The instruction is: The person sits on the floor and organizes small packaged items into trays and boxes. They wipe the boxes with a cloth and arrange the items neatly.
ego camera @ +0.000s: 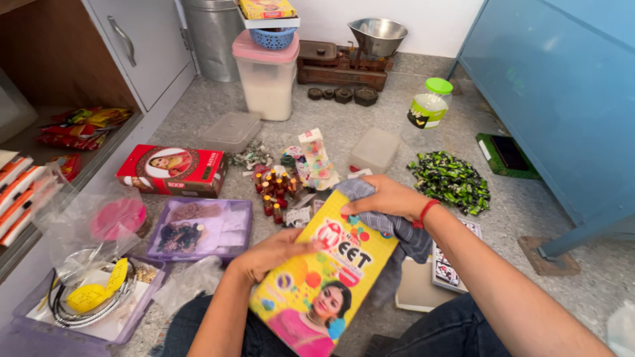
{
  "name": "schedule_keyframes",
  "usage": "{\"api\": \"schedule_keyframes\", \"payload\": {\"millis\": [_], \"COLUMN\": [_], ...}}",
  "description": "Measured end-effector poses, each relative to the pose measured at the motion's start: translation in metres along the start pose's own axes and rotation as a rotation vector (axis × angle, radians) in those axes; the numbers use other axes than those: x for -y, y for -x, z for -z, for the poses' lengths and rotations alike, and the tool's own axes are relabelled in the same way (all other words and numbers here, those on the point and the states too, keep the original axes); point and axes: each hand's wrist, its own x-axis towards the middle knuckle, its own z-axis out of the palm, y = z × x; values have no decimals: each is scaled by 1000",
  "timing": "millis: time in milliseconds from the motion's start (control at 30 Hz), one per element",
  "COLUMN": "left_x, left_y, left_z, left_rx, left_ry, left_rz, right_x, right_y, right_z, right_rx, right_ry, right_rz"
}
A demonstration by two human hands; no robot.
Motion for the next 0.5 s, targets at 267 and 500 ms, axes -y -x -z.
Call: {"api": "schedule_keyframes", "payload": {"millis": [267, 500], "left_x": [-9, 1], "left_y": [-4, -14], "left_z": [5, 19], "left_rx": [-121, -234], "left_ry": [111, 278], "left_rz": [-65, -159], "right_x": [-19, -44], "right_y": [-30, -34], "right_z": [12, -8], "right_rx": [-348, -538], "right_ry": [-145, -435], "right_rz": [103, -15]}}
